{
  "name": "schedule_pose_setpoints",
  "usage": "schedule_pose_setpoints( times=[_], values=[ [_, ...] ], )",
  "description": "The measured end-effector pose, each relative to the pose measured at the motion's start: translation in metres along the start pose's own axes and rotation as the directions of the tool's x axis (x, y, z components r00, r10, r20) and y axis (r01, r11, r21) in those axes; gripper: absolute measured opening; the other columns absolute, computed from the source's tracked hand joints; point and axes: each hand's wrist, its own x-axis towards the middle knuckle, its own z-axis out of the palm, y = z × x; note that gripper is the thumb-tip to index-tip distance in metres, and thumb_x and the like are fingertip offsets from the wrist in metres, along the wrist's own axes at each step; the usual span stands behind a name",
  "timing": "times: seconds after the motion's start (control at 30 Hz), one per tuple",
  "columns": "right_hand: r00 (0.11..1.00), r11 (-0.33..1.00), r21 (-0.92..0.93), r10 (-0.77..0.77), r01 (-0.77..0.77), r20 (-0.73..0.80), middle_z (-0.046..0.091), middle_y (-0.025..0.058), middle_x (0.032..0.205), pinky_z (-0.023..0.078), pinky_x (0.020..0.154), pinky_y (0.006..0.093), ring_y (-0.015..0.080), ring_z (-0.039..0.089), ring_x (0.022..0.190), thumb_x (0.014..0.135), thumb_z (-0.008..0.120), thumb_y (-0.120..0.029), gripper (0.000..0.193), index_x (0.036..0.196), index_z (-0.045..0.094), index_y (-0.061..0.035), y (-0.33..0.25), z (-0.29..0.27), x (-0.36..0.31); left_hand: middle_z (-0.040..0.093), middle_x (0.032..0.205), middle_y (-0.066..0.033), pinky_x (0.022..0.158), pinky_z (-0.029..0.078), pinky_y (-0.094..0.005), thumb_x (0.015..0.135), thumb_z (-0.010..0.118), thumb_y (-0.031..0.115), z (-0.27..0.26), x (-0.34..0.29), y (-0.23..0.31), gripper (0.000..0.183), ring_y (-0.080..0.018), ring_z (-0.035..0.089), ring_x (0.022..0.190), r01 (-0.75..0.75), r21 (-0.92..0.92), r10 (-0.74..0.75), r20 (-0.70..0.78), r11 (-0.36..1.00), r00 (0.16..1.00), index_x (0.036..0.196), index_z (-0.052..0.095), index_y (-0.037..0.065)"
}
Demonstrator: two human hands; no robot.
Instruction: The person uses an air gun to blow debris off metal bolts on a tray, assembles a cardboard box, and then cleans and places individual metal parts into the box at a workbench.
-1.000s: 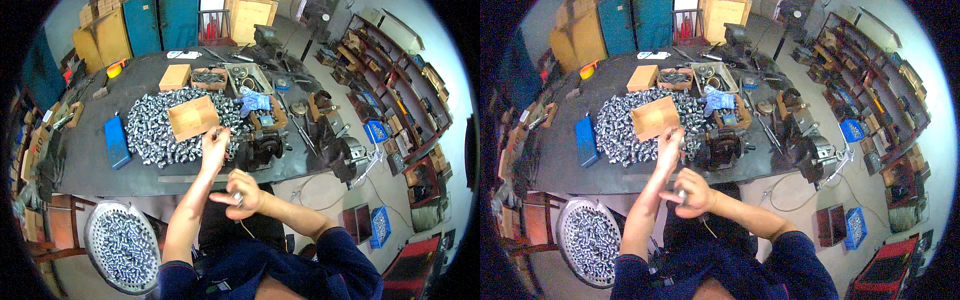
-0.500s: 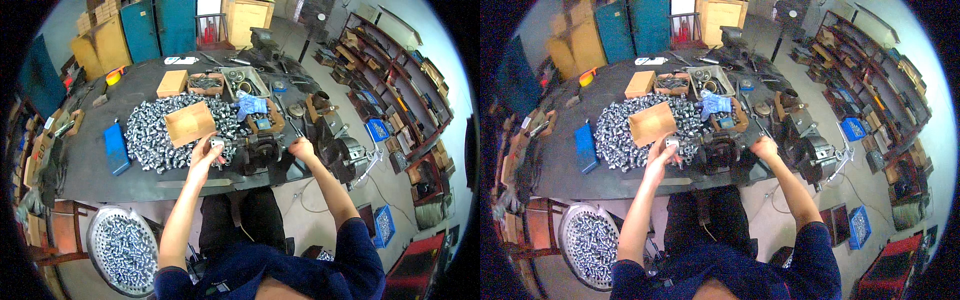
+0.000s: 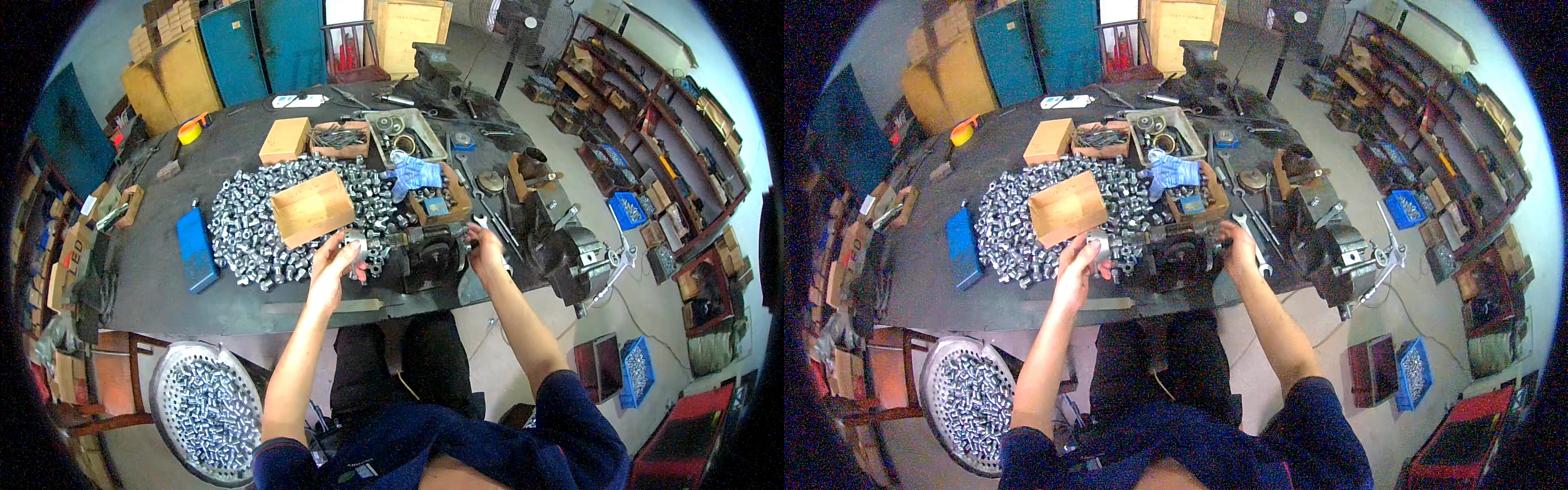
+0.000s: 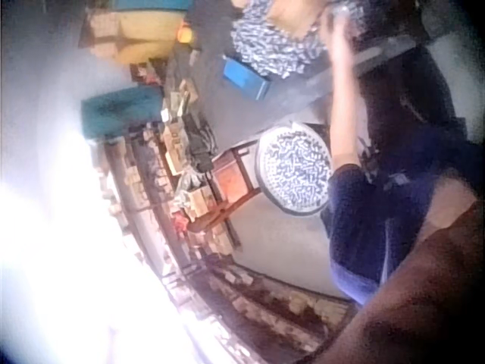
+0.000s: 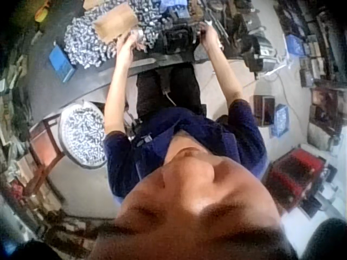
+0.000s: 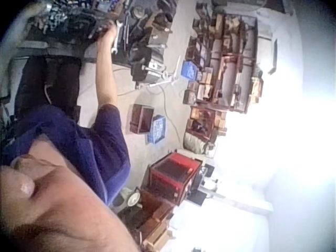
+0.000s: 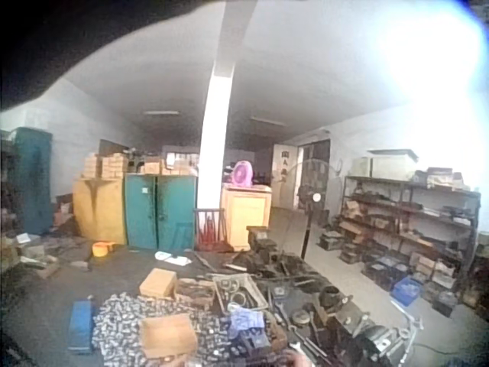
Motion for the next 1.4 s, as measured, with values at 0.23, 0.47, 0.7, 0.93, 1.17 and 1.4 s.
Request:
schedule_pose_setpoints(
  times=[0.23, 0.47, 0.7, 0.93, 1.17, 1.4],
  values=[
    [0.993, 0.956, 0.287, -0.088, 0.062, 0.077, 0.045, 0.0005, 0.067, 0.028, 0.045, 0.0236, 0.0091, 0.032, 0.050, 0.084, 0.040, -0.015, 0.022, 0.090, 0.054, 0.0010, -0.036, 0.031, 0.045, 0.058, 0.080, -0.0081, 0.044, 0.045, -0.0245, 0.085, 0.055, 0.028, 0.005, 0.001, 0.003, 0.040, -0.0135, 0.056, 0.060, -0.011, 0.064, 0.011, -0.010, 0.998, 1.000, 0.107, 0.048, -0.005],
    [0.948, 0.879, 0.420, -0.297, 0.226, 0.112, 0.045, 0.0002, 0.067, 0.026, 0.044, 0.0216, 0.0068, 0.030, 0.049, 0.085, 0.044, -0.015, 0.020, 0.091, 0.054, 0.0004, -0.076, 0.032, -0.044, 0.057, 0.081, -0.0062, 0.044, 0.043, -0.0225, 0.082, 0.061, 0.027, 0.004, -0.005, 0.012, 0.035, -0.0117, 0.054, 0.059, 0.019, -0.021, -0.020, -0.050, 1.000, 0.999, 0.097, 0.053, -0.003],
    [0.998, 0.945, 0.319, -0.057, 0.065, -0.035, 0.044, 0.0000, 0.063, 0.024, 0.040, 0.0210, 0.0072, 0.030, 0.046, 0.086, 0.045, -0.023, 0.022, 0.089, 0.053, -0.0022, 0.001, -0.024, -0.046, 0.057, 0.082, -0.0055, 0.044, 0.043, -0.0224, 0.081, 0.061, 0.027, 0.001, -0.007, 0.016, 0.036, -0.0110, 0.054, 0.059, 0.040, 0.003, -0.040, -0.034, 0.999, 0.999, 0.100, 0.053, -0.003],
    [0.994, 0.995, 0.064, -0.073, 0.078, -0.076, 0.044, -0.0010, 0.060, 0.026, 0.041, 0.0238, 0.0094, 0.034, 0.045, 0.083, 0.044, -0.022, 0.023, 0.086, 0.056, -0.0025, -0.006, 0.006, 0.042, 0.057, 0.081, -0.0052, 0.044, 0.043, -0.0223, 0.081, 0.061, 0.025, 0.000, -0.005, 0.022, 0.035, -0.0106, 0.054, 0.058, 0.016, 0.086, -0.015, -0.018, 0.996, 1.000, 0.102, 0.053, -0.002],
    [0.972, 0.949, 0.249, -0.219, 0.193, 0.082, 0.041, -0.0009, 0.060, 0.026, 0.041, 0.0228, 0.0073, 0.030, 0.045, 0.083, 0.044, -0.014, 0.019, 0.086, 0.056, 0.0000, -0.079, 0.046, -0.024, 0.057, 0.075, -0.0048, 0.040, 0.040, -0.0197, 0.083, 0.058, 0.026, -0.015, -0.004, 0.051, 0.031, -0.0094, 0.052, 0.054, -0.079, 0.078, 0.091, -0.173, 0.994, 0.981, 0.096, 0.054, -0.001],
    [0.950, 0.945, -0.211, -0.199, 0.251, 0.240, 0.056, 0.0059, 0.064, 0.043, 0.052, 0.0248, 0.0106, 0.048, 0.051, 0.074, 0.051, -0.010, 0.019, 0.082, 0.059, 0.0048, -0.026, -0.046, -0.050, 0.056, 0.069, -0.0013, 0.041, 0.034, -0.0168, 0.077, 0.066, 0.021, 0.007, 0.059, 0.066, 0.029, -0.0038, 0.043, 0.046, -0.125, 0.421, 0.120, 0.039, 0.898, 0.992, 0.092, 0.057, -0.001]
  ],
)
